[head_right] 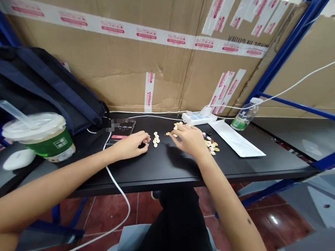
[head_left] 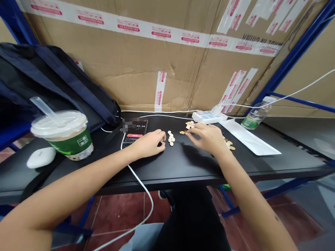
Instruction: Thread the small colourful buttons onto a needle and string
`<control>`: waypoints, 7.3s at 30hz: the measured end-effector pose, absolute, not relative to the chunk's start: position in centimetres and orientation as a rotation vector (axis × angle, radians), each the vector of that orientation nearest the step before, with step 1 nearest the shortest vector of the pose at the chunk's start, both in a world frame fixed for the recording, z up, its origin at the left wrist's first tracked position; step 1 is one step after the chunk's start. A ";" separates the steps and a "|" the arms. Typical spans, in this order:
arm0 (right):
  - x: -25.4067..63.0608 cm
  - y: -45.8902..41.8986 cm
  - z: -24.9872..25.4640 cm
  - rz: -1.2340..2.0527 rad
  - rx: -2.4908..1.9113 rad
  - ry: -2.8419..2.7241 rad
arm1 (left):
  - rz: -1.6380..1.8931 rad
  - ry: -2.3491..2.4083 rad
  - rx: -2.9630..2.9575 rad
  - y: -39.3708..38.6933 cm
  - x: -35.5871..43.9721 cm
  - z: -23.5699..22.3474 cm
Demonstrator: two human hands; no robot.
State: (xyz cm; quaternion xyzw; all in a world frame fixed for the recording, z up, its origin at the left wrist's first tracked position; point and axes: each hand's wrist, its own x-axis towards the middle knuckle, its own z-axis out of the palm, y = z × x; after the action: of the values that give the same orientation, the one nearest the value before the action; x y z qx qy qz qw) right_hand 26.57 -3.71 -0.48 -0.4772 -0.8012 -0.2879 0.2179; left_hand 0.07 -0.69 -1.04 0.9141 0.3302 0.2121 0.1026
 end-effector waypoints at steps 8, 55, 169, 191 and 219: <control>29.0 -3.4 -0.2 -0.740 -1.685 -2.079 | 0.614 0.958 2.715 -0.8 0.1 -1.0; 24.9 -4.7 -0.1 -0.342 -1.004 -2.518 | 0.522 0.572 2.553 -0.9 0.6 -0.1; 29.3 -1.5 -0.8 -0.607 -1.629 -2.121 | 0.523 0.702 2.867 -1.5 0.3 -0.1; 29.3 -2.1 -0.9 -0.574 -1.568 -2.139 | 0.541 0.700 2.858 -1.6 0.3 -0.1; 28.1 -3.9 -0.1 -0.325 -1.398 -2.252 | 0.510 0.470 3.070 -2.8 0.7 -0.5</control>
State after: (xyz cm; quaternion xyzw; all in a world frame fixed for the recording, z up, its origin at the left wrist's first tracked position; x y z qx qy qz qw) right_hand 28.09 -3.89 -0.14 -0.5091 -0.8201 -0.1184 0.2331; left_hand 0.70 -2.77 -0.54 0.9754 0.1494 0.1622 -0.0028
